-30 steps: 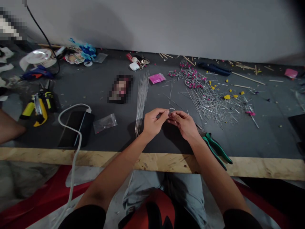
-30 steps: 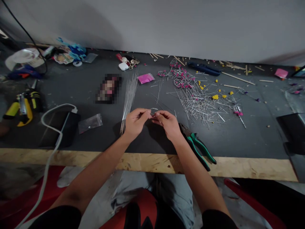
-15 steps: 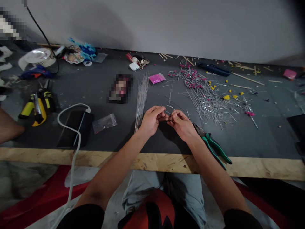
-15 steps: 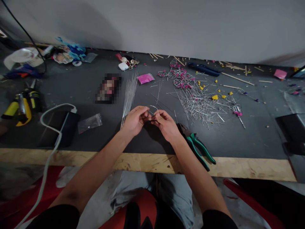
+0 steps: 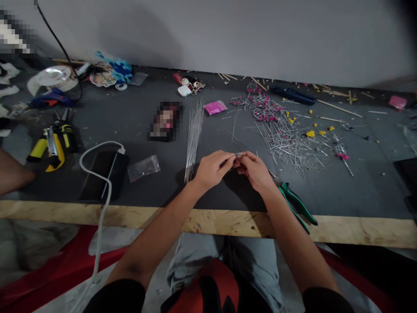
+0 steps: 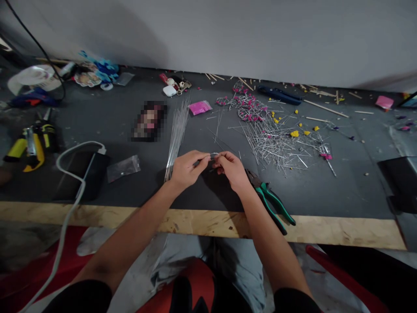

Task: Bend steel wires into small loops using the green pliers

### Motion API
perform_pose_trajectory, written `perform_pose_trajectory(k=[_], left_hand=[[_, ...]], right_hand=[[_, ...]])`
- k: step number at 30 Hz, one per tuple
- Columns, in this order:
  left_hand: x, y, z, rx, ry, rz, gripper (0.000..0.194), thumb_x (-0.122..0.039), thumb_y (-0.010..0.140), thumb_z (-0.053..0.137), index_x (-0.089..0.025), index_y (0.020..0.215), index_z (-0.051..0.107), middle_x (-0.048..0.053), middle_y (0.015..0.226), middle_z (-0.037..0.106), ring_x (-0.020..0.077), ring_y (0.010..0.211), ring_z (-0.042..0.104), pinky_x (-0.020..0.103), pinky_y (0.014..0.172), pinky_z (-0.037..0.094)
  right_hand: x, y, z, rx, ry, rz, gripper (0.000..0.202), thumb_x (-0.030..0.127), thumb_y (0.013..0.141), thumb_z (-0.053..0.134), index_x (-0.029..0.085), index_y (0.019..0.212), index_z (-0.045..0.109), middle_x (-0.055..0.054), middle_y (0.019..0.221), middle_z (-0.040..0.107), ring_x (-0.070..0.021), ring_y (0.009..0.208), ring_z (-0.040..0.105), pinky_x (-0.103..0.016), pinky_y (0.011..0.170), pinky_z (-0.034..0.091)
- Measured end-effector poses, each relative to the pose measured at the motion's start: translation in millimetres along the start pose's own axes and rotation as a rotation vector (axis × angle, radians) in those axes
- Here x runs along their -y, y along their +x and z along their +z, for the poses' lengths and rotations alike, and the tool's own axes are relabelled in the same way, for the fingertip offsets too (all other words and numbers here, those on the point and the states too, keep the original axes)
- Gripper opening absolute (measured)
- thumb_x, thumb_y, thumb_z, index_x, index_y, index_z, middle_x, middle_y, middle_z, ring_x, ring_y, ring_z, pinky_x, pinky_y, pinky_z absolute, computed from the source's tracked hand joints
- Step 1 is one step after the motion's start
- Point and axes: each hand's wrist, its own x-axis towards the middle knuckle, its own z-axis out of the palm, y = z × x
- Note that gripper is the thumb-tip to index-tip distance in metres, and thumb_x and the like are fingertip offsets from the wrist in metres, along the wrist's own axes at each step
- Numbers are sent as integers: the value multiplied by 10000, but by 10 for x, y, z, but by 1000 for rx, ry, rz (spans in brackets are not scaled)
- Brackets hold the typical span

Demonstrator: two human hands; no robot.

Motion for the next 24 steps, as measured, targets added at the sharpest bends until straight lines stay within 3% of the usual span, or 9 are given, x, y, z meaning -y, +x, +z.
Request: perform_pose_trajectory(k=[4, 9, 13, 18, 24], left_hand=[[39, -15, 15, 28, 86, 62, 158, -212, 867, 509, -177, 909, 657, 33, 786, 690, 110, 716, 626, 226, 681, 476], [40, -2, 12, 50, 65, -47, 166, -234, 869, 504, -184, 868, 662, 29, 782, 692, 113, 722, 626, 227, 670, 464], [30, 42, -24, 44, -61, -277, 167, -273, 847, 528, -180, 792, 655, 19, 715, 675, 105, 639, 600, 223, 608, 444], [88, 105, -49, 22, -449, -647, 189, -326, 798, 580, -162, 708, 607, -11, 567, 605, 65, 418, 491, 202, 441, 376], [151, 131, -37, -5, -813, -876, 159, -284, 721, 652, -148, 694, 573, -17, 551, 569, 79, 459, 536, 186, 404, 383]], right_hand=[[11, 3, -11, 7, -114, 6, 53, 214, 657, 595, 164, 656, 612, 14, 606, 596, -86, 567, 552, -187, 471, 420], [0, -3, -28, 5, -157, 9, 89, 212, 655, 604, 164, 717, 645, 0, 635, 625, -117, 616, 596, -236, 546, 511], [-5, -16, -53, 67, -225, -43, 90, 240, 679, 630, 174, 739, 644, 3, 675, 638, -122, 640, 604, -257, 608, 531], [24, -58, -69, 187, -435, -172, 130, 303, 780, 577, 190, 835, 611, -6, 757, 667, -125, 649, 625, -283, 666, 528], [-26, -67, -90, 206, -500, -318, 134, 324, 828, 540, 206, 865, 590, -15, 811, 673, -141, 741, 651, -296, 724, 523]])
